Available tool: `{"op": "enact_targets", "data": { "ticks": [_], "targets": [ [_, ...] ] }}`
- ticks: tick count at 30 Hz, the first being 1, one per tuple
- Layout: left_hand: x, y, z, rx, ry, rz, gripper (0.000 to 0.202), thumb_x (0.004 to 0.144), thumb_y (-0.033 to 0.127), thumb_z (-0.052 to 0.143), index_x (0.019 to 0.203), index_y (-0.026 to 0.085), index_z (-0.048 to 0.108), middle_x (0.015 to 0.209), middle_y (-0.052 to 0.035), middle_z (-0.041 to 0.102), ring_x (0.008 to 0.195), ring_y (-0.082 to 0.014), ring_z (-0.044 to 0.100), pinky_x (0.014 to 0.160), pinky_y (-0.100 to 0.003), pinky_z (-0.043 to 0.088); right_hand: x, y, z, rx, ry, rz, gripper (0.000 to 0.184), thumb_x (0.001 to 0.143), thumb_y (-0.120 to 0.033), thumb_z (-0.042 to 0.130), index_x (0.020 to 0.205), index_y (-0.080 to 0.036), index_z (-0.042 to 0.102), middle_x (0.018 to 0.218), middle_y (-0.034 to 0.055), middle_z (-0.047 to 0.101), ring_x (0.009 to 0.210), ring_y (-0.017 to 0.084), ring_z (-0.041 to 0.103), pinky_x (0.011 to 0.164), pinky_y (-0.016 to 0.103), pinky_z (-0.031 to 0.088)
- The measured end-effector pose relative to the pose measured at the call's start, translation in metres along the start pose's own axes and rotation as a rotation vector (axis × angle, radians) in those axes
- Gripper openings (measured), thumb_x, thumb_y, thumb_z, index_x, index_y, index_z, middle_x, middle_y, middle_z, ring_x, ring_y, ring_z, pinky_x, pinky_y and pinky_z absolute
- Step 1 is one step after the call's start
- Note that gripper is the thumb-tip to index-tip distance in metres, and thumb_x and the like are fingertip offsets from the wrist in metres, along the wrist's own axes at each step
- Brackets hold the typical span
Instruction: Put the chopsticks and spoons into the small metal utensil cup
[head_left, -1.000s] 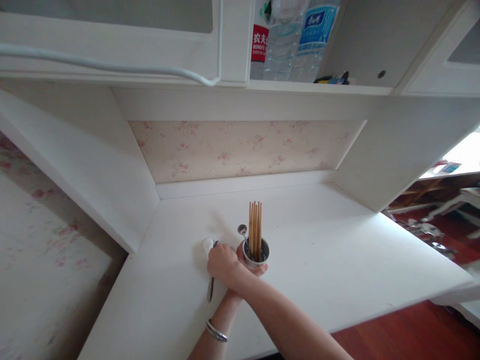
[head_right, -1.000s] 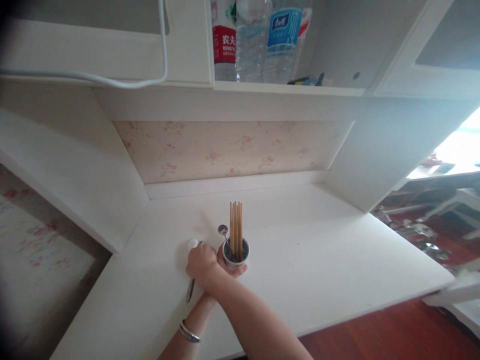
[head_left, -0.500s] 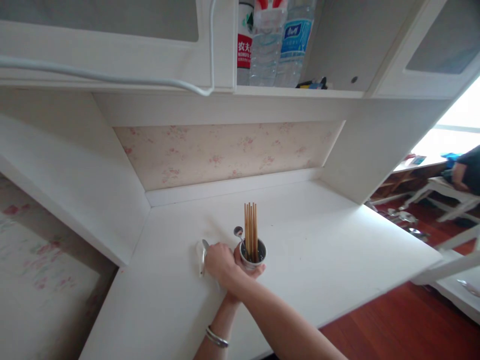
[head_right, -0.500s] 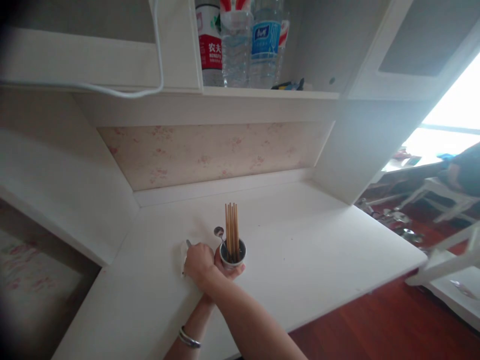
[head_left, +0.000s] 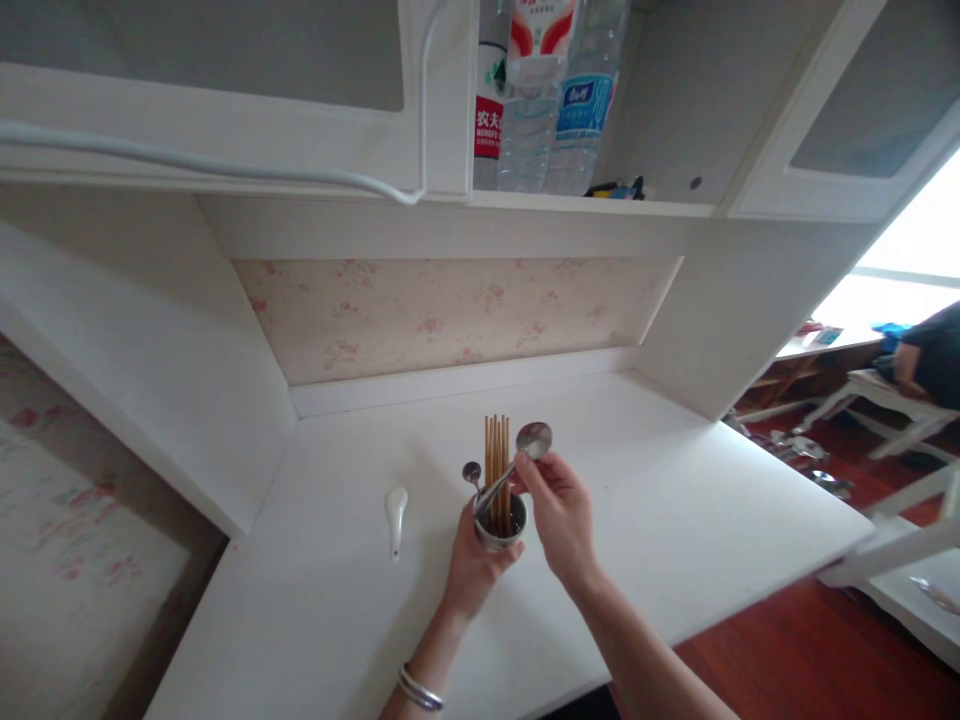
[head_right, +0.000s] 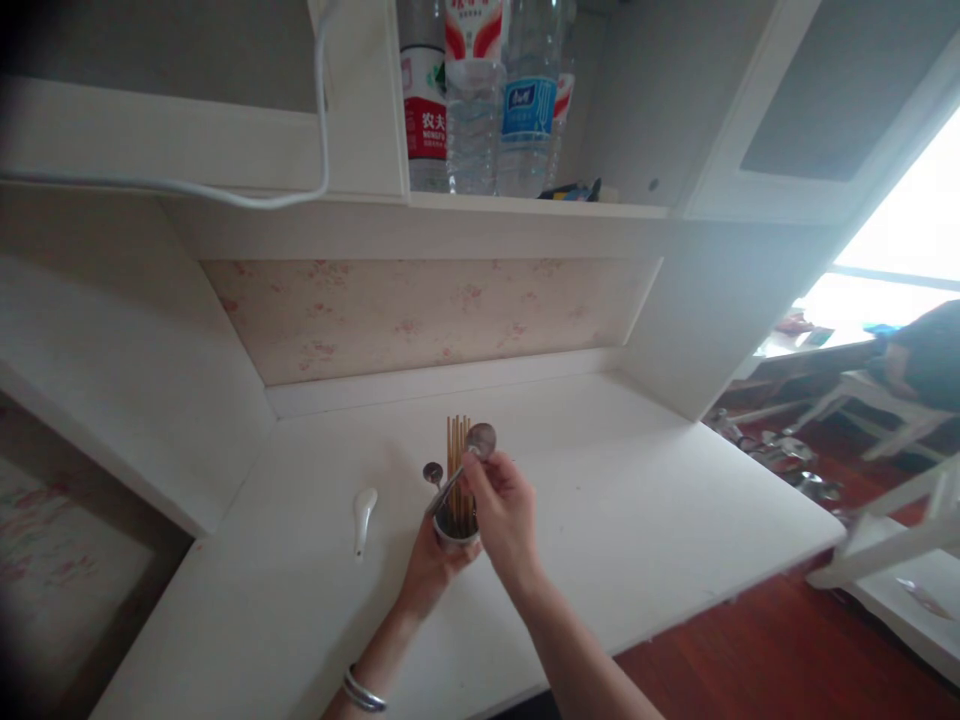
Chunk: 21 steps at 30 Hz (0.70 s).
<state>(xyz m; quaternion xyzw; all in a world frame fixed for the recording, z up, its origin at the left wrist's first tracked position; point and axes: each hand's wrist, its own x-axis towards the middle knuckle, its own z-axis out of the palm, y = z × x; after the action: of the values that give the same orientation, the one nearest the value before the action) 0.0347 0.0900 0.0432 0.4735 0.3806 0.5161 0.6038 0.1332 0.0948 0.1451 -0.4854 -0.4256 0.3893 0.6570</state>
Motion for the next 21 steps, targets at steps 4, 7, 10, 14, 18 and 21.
{"op": "enact_targets", "data": {
  "ticks": [4, 7, 10, 14, 18, 21],
  "targets": [
    [-0.001, -0.012, -0.003, -0.015, -0.014, 0.071, 0.065, 0.068, 0.025, 0.081, 0.125, 0.021, 0.049, 0.115, -0.0096, 0.066, 0.103, -0.0240, 0.064, 0.094, -0.038, 0.049, 0.013, 0.018, -0.028, -0.054, 0.131, 0.034, 0.028, 0.078, -0.047, 0.068, 0.081, -0.019, 0.069, 0.077, -0.0001, 0.064, 0.074, 0.016, 0.055, 0.069, 0.028, 0.044],
    [0.002, -0.016, -0.005, -0.023, -0.014, 0.097, 0.071, 0.065, 0.024, 0.082, 0.127, 0.018, 0.048, 0.118, -0.0117, 0.066, 0.108, -0.0255, 0.062, 0.097, -0.038, 0.046, 0.010, 0.039, -0.033, -0.098, 0.138, 0.090, 0.028, 0.078, -0.048, 0.068, 0.078, -0.019, 0.068, 0.078, 0.0000, 0.062, 0.078, 0.017, 0.054, 0.071, 0.029, 0.043],
    [0.005, -0.018, -0.004, -0.042, -0.003, 0.120, 0.075, 0.062, 0.023, 0.084, 0.128, 0.018, 0.050, 0.123, -0.0129, 0.065, 0.115, -0.0279, 0.060, 0.101, -0.040, 0.044, 0.003, 0.061, -0.030, -0.123, 0.116, 0.156, 0.028, 0.073, -0.048, 0.070, 0.073, -0.020, 0.068, 0.082, 0.0020, 0.063, 0.081, 0.020, 0.057, 0.071, 0.030, 0.044],
    [0.005, -0.019, -0.002, -0.067, 0.026, 0.104, 0.075, 0.061, 0.022, 0.084, 0.128, 0.018, 0.051, 0.126, -0.0136, 0.063, 0.118, -0.0293, 0.059, 0.102, -0.041, 0.044, -0.002, 0.083, -0.030, -0.089, 0.048, 0.274, 0.030, 0.070, -0.044, 0.073, 0.090, -0.022, 0.069, 0.083, 0.0026, 0.066, 0.079, 0.022, 0.061, 0.072, 0.032, 0.046],
    [0.003, -0.015, -0.001, -0.008, 0.041, 0.091, 0.073, 0.061, 0.018, 0.082, 0.127, 0.017, 0.051, 0.126, -0.0136, 0.063, 0.118, -0.0287, 0.059, 0.103, -0.042, 0.044, -0.004, 0.090, -0.037, -0.038, -0.047, 0.284, 0.041, 0.073, -0.042, 0.073, 0.109, -0.026, 0.061, 0.100, 0.0036, 0.068, 0.096, 0.024, 0.061, 0.084, 0.036, 0.048],
    [0.002, -0.013, -0.002, 0.034, 0.024, 0.080, 0.068, 0.065, 0.020, 0.080, 0.126, 0.018, 0.051, 0.124, -0.0127, 0.064, 0.113, -0.0279, 0.062, 0.099, -0.042, 0.048, -0.009, 0.090, -0.043, 0.043, -0.188, 0.269, 0.059, 0.074, -0.041, 0.074, 0.127, -0.031, 0.050, 0.128, 0.0041, 0.059, 0.120, 0.025, 0.052, 0.097, 0.039, 0.044]
  ]
}}
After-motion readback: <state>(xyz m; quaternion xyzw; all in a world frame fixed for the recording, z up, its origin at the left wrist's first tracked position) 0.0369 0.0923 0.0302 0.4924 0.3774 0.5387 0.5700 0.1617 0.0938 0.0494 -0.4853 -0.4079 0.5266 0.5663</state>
